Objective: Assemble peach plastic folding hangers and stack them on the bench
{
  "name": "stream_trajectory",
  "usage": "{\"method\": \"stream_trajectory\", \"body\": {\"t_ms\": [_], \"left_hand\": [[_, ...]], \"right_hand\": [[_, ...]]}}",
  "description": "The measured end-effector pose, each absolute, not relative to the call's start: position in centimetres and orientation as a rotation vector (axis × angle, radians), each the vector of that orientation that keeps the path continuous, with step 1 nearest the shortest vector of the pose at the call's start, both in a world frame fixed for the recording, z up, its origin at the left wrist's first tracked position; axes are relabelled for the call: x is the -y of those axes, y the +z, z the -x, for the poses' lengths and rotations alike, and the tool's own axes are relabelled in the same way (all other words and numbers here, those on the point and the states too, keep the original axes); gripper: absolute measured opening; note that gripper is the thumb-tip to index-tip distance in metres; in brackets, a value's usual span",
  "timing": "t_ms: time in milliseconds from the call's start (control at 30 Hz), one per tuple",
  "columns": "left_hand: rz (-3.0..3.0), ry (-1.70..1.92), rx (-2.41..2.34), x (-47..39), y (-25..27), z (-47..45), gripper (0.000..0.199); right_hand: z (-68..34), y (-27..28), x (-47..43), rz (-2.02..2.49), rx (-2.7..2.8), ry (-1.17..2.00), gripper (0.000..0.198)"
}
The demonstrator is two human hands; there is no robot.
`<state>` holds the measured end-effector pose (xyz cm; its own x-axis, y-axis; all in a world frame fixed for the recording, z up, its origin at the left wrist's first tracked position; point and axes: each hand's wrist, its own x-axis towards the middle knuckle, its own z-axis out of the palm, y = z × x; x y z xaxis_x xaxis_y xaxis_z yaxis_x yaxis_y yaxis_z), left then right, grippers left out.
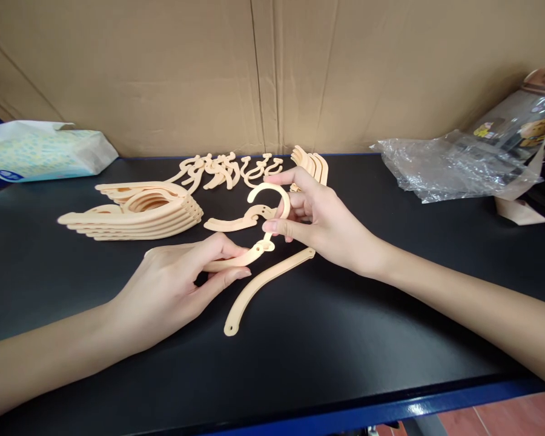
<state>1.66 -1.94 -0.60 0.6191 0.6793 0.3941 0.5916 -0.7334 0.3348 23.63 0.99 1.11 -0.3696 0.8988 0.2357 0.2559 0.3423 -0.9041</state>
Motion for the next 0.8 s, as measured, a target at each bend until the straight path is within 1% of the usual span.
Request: {"method": "stream_trajectory", "body": {"t_ms": [333,567,800], "left_hand": [[-2.654,0.718,-1.051,1.7,-0.7,-1.6,0.009],[-2.65,0.709,-1.058,1.8,-0.7,-1.6,0.009],[-2.618,0.713,-1.057,1.7,-0.9,-1.6,0.01]], "right_hand": [[-23.6,0.9,-1.1,1.016,1.821,1.093,0.047],[-23.7,0.6,-1.6,1.065,1.76,1.222,0.052],[-23.9,0.0,-2.0,1.045,1.703,1.345,0.05]]}}
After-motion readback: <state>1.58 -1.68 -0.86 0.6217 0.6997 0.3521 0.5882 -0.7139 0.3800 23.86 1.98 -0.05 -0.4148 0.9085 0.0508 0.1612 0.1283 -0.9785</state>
